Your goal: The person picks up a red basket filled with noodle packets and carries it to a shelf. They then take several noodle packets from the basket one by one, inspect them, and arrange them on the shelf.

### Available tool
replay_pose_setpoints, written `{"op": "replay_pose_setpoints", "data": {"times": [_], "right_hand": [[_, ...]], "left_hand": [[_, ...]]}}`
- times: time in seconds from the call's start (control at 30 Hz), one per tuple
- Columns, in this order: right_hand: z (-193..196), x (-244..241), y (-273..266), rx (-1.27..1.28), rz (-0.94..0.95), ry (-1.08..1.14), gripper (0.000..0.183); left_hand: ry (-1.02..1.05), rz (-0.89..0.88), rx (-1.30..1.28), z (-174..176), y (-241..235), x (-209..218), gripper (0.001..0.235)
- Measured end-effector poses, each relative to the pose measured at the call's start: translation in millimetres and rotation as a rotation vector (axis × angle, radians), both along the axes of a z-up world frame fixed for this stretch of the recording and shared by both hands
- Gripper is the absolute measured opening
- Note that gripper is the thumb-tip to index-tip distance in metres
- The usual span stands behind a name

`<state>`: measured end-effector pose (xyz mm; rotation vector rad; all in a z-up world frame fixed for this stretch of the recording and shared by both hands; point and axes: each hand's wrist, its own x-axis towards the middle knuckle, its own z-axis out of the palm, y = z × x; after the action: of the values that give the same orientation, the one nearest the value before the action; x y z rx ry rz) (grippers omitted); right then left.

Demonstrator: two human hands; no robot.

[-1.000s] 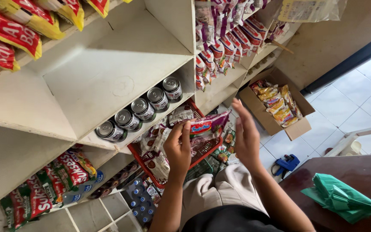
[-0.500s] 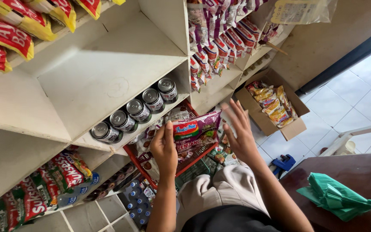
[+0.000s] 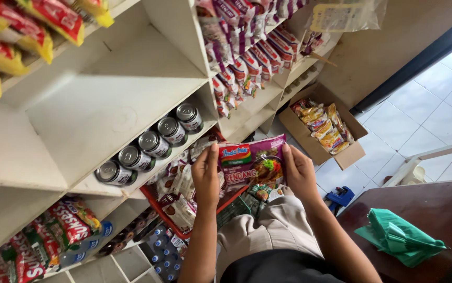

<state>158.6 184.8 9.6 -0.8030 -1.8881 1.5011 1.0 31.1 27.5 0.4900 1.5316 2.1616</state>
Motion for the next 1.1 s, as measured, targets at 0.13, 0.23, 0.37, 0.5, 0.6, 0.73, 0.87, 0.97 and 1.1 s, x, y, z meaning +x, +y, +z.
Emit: {"op": "replay_pose_setpoints", "data": {"times": [0.13, 0.23, 0.37, 0.5, 0.6, 0.73, 0.87, 0.97, 1.1], "right_hand": [[5, 7, 27, -0.102, -0.104, -0.013, 0.041], [0, 12, 58, -0.214, -0.103, 0.095, 0.040], [-17, 18, 96, -0.282, -0.087, 0.300, 0.043], [-13, 19, 127, -0.508, 0.088, 0.469, 0.034], [-11, 25, 150, -0.585, 0.131, 0.397, 0.028], [-11, 30, 187, -0.598, 0.140, 0.378, 0.020], [-10, 30, 215, -0.611, 0.205, 0.401, 0.020], [-13, 24, 234, -0.680, 0.205, 0.412, 0.017], [-6, 16, 252, -0.668, 0.281, 0.426, 0.016]], "left_hand": [[0.078, -0.098, -0.098, -15, 23, -1, 0.040], [0.150, -0.320, -0.202, -21, 37, 4, 0.035], [0.017, -0.267, -0.153, -8, 74, 28, 0.036], [0.032, -0.145, -0.052, 0, 108, 36, 0.031], [0.022, -0.088, -0.074, -6, 129, 40, 0.029], [-0.019, 0.030, -0.142, -19, 154, 47, 0.033], [0.032, 0.094, -0.125, -21, 172, 57, 0.034], [0.043, 0.121, -0.063, -25, 181, 63, 0.034], [-0.032, 0.126, -0.098, -27, 192, 60, 0.041]]}}
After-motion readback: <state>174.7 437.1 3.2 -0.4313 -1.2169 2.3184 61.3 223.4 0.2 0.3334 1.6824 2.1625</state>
